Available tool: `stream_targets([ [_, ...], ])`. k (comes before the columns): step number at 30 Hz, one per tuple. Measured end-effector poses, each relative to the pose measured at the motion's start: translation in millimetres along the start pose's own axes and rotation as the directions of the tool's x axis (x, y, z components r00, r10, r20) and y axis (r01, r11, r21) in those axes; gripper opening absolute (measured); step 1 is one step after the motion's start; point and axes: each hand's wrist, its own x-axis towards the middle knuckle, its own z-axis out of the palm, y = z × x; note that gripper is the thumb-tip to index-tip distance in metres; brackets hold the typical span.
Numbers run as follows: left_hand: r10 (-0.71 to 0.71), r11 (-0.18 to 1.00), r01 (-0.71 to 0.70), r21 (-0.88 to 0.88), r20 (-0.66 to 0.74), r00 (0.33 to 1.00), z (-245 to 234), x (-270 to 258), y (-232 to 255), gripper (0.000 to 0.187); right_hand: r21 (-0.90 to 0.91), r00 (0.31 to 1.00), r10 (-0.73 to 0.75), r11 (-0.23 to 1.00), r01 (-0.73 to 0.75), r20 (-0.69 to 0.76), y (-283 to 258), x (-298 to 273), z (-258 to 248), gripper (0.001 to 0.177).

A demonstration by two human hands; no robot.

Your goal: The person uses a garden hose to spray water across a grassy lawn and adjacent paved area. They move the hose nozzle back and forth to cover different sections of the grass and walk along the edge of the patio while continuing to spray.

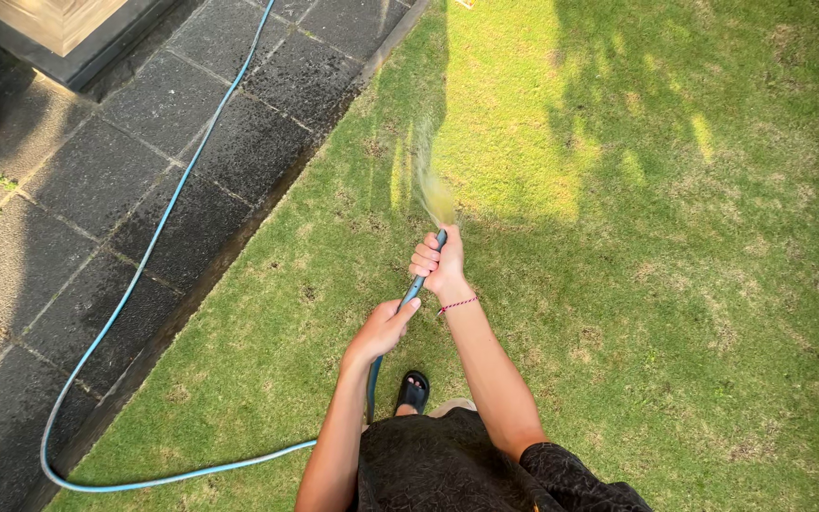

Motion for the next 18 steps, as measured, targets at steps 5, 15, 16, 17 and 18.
stream_targets([
  [5,0.015,1.0,-0.015,0.012,0.012,1.0,11.9,8.7,15.7,0.048,0.033,1.0,-0.028,0.999,0.027,0.011,-19.6,-5.2,-5.8,0.05],
  [15,0.016,0.996,-0.023,0.088,0.078,0.997,33.3,19.4,39.3,0.048,0.094,0.99,-0.141,0.985,0.142,-0.014,-51.9,-28.2,-22.8,0.049],
  [16,0.024,0.993,-0.033,0.117,0.083,0.996,35.5,21.1,43.0,0.049,0.102,0.986,-0.164,0.981,0.165,-0.017,-54.5,-30.9,-24.6,0.049],
  [17,0.03,0.988,-0.043,0.146,0.088,0.996,37.1,22.4,45.7,0.05,0.11,0.982,-0.187,0.976,0.188,-0.021,-55.9,-33.8,-26.4,0.049],
  [18,0.036,0.983,-0.052,0.175,0.094,0.995,38.4,23.2,47.7,0.051,0.119,0.978,-0.209,0.97,0.211,-0.026,-57.1,-36.9,-28.0,0.049],
])
